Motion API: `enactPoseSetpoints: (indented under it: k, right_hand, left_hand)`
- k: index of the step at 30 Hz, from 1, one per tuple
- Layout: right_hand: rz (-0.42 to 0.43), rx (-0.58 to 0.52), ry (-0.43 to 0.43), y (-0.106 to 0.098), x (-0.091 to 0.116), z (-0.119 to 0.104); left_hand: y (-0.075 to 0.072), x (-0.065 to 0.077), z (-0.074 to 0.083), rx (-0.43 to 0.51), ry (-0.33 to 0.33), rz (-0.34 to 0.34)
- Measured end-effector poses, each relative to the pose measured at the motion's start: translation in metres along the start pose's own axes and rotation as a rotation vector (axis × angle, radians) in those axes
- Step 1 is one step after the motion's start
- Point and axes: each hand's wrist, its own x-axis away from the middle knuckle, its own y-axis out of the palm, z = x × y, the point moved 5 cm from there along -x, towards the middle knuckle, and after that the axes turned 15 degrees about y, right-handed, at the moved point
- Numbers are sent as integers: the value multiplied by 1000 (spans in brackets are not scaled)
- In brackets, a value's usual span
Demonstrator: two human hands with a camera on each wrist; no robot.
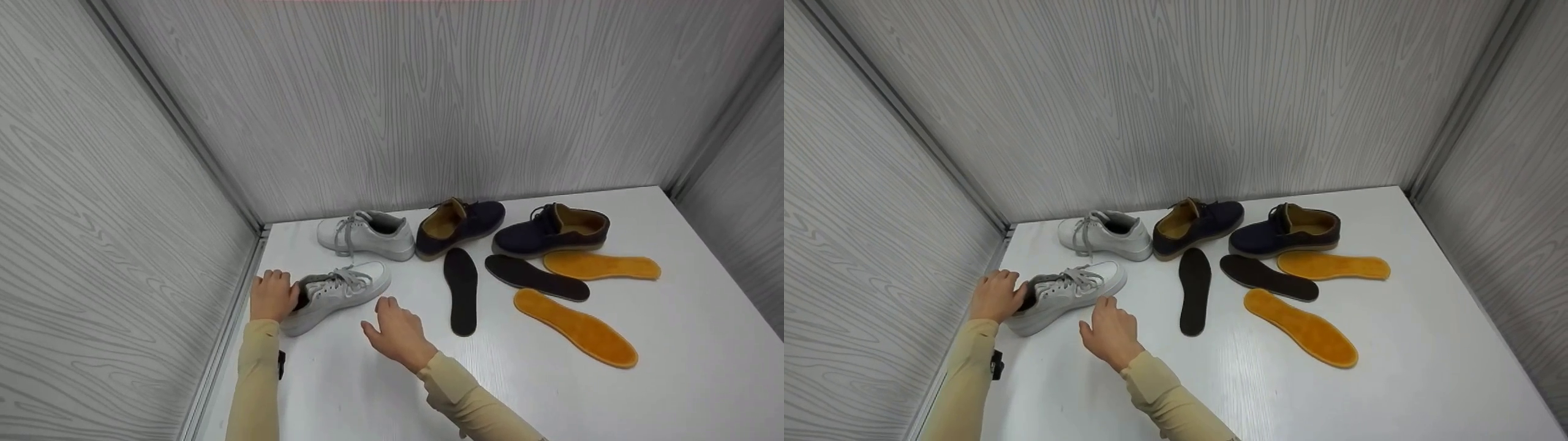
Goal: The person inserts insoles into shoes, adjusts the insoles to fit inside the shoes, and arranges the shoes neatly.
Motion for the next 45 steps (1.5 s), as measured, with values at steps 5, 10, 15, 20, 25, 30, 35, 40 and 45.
enactPoseSetpoints:
  k: [5, 10, 15, 20, 25, 30, 35, 40, 45]
  right_hand:
    - [13, 22, -14, 6, 4, 5]
    - [3, 16, -8, 9, 4, 10]
    - [-11, 5, 6, 11, 3, 14]
    - [-1, 3, 18, 13, 2, 18]
    - [6, -4, 23, 14, 2, 21]
    - [-27, -9, 36, 18, 2, 24]
    - [-61, -14, 74, 21, 1, 28]
    - [-87, -21, 77, 24, 2, 27]
    - [-95, -23, 56, 27, 5, 25]
  left_hand:
    - [9, -9, 3, 20, -21, -86]
    - [15, -14, 6, 34, -36, -128]
    - [17, -13, 9, 43, -25, -80]
    - [17, -12, 13, 63, 9, -62]
    - [17, -9, 18, 151, 1, -97]
    - [16, -5, 25, 242, -34, -135]
    - [14, -4, 31, 323, -74, -158]
    - [14, 5, 34, 428, -153, -148]
    - [14, 17, 37, 506, -206, -121]
